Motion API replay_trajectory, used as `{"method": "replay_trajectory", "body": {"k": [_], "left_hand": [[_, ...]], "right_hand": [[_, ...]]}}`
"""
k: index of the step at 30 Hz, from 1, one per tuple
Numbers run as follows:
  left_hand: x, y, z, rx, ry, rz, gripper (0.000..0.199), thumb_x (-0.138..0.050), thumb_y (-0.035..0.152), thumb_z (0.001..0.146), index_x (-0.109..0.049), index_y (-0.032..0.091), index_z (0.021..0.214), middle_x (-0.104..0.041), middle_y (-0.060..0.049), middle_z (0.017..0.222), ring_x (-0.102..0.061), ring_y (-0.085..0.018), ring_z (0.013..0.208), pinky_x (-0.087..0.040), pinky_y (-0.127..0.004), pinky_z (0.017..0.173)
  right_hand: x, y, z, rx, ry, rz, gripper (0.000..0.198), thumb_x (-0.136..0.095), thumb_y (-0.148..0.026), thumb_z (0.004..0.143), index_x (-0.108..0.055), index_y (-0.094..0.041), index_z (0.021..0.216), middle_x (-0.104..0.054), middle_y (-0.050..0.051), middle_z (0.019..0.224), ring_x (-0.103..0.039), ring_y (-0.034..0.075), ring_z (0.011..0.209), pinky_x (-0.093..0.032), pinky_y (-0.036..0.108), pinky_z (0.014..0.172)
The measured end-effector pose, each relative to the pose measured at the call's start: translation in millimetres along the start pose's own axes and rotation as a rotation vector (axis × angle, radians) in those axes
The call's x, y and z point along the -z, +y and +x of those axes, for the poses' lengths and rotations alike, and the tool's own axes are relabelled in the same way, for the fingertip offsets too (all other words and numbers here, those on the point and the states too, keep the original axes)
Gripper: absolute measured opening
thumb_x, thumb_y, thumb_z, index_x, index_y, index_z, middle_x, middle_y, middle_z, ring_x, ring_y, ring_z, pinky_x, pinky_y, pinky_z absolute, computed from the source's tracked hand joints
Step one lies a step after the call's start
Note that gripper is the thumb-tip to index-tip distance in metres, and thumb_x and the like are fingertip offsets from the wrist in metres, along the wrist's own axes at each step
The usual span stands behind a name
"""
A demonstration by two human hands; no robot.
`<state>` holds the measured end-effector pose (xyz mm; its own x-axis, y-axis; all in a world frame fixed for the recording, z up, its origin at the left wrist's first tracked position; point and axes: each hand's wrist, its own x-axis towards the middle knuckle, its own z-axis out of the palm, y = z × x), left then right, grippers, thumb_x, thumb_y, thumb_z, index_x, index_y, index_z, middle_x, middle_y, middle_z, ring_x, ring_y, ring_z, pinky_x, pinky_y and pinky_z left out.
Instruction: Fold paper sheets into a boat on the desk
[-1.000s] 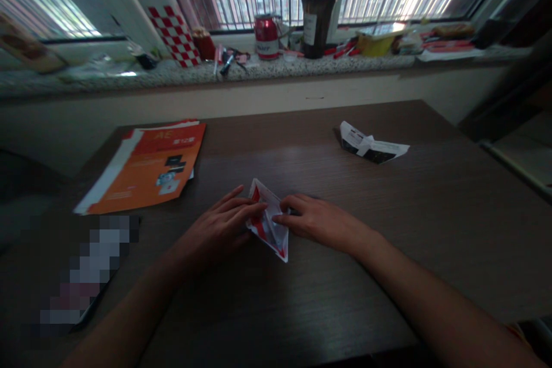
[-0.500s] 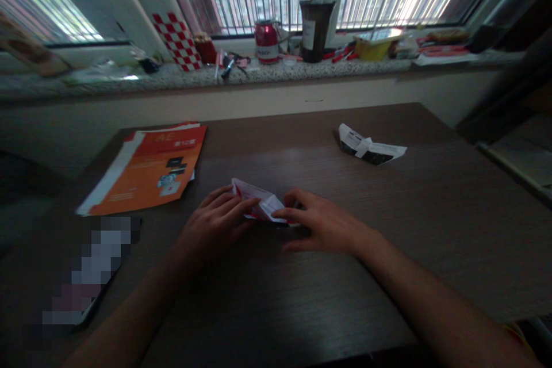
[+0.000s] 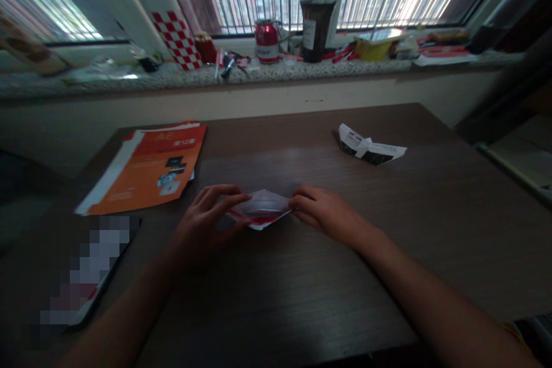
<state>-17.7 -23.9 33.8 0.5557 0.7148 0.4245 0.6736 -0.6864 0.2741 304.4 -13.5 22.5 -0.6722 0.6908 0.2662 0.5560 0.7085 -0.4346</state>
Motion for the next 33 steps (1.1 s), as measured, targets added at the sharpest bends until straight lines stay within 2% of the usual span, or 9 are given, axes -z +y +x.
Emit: {"method": "replay_trajectory", "body": {"k": [2, 5, 11, 15, 22, 26, 33], "left_hand": [[2, -4, -1, 0.052, 0.035, -0.014, 0.024, -0.067, 0.032, 0.101, -0.063, 0.025, 0.124, -0.061, -0.010, 0.129, -0.062, -0.029, 0.117, -0.053, -0.046, 0.100], [4, -11, -1, 0.099, 0.022, -0.069, 0.021, -0.065, 0.031, 0.101, -0.060, 0.023, 0.120, -0.061, -0.010, 0.128, -0.062, -0.029, 0.118, -0.053, -0.045, 0.099], [10, -18, -3, 0.153, -0.169, -0.205, 0.026, -0.066, 0.037, 0.101, -0.058, 0.024, 0.122, -0.065, -0.007, 0.122, -0.068, -0.024, 0.105, -0.057, -0.038, 0.088], [14, -18, -5, 0.126, -0.238, -0.246, 0.036, -0.071, 0.043, 0.098, -0.058, 0.025, 0.127, -0.066, -0.007, 0.126, -0.069, -0.024, 0.108, -0.058, -0.036, 0.089], [13, -18, -7, 0.118, -0.245, -0.236, 0.034, -0.070, 0.034, 0.098, -0.057, 0.026, 0.129, -0.068, -0.006, 0.124, -0.071, -0.022, 0.104, -0.058, -0.034, 0.086], [13, -19, -9, 0.103, -0.215, -0.223, 0.037, -0.070, 0.033, 0.098, -0.055, 0.026, 0.131, -0.067, -0.007, 0.125, -0.070, -0.024, 0.108, -0.058, -0.037, 0.089], [16, -19, -7, 0.037, -0.225, -0.245, 0.015, -0.062, 0.028, 0.103, -0.063, 0.027, 0.118, -0.062, -0.006, 0.133, -0.068, -0.022, 0.113, -0.059, -0.037, 0.093]], "right_hand": [[1, 3, -1, 0.000, 0.024, 0.003, 0.014, -0.057, -0.024, 0.105, -0.066, -0.023, 0.116, -0.068, 0.010, 0.117, -0.069, 0.023, 0.099, -0.055, 0.035, 0.083], [0, 7, -1, -0.019, 0.063, 0.030, 0.010, -0.058, -0.023, 0.104, -0.064, -0.023, 0.113, -0.069, 0.010, 0.115, -0.069, 0.023, 0.101, -0.056, 0.035, 0.085], [-1, 13, -1, -0.039, 0.116, 0.061, 0.004, -0.060, -0.023, 0.104, -0.059, -0.024, 0.108, -0.069, 0.009, 0.110, -0.069, 0.021, 0.094, -0.056, 0.034, 0.081], [-2, 14, -2, -0.053, 0.133, 0.056, 0.004, -0.061, -0.023, 0.103, -0.059, -0.023, 0.107, -0.069, 0.008, 0.105, -0.069, 0.021, 0.091, -0.055, 0.033, 0.077], [-1, 12, -1, -0.113, 0.167, 0.037, 0.004, -0.062, -0.023, 0.101, -0.061, -0.023, 0.105, -0.069, 0.006, 0.098, -0.068, 0.020, 0.085, -0.053, 0.032, 0.074], [-1, 13, -1, -0.127, 0.173, 0.035, 0.004, -0.063, -0.023, 0.101, -0.061, -0.023, 0.104, -0.070, 0.006, 0.097, -0.069, 0.020, 0.084, -0.053, 0.032, 0.075], [-1, 14, -2, -0.120, 0.182, 0.011, 0.007, -0.064, -0.023, 0.101, -0.063, -0.023, 0.108, -0.071, 0.006, 0.101, -0.070, 0.020, 0.086, -0.055, 0.032, 0.077]]}}
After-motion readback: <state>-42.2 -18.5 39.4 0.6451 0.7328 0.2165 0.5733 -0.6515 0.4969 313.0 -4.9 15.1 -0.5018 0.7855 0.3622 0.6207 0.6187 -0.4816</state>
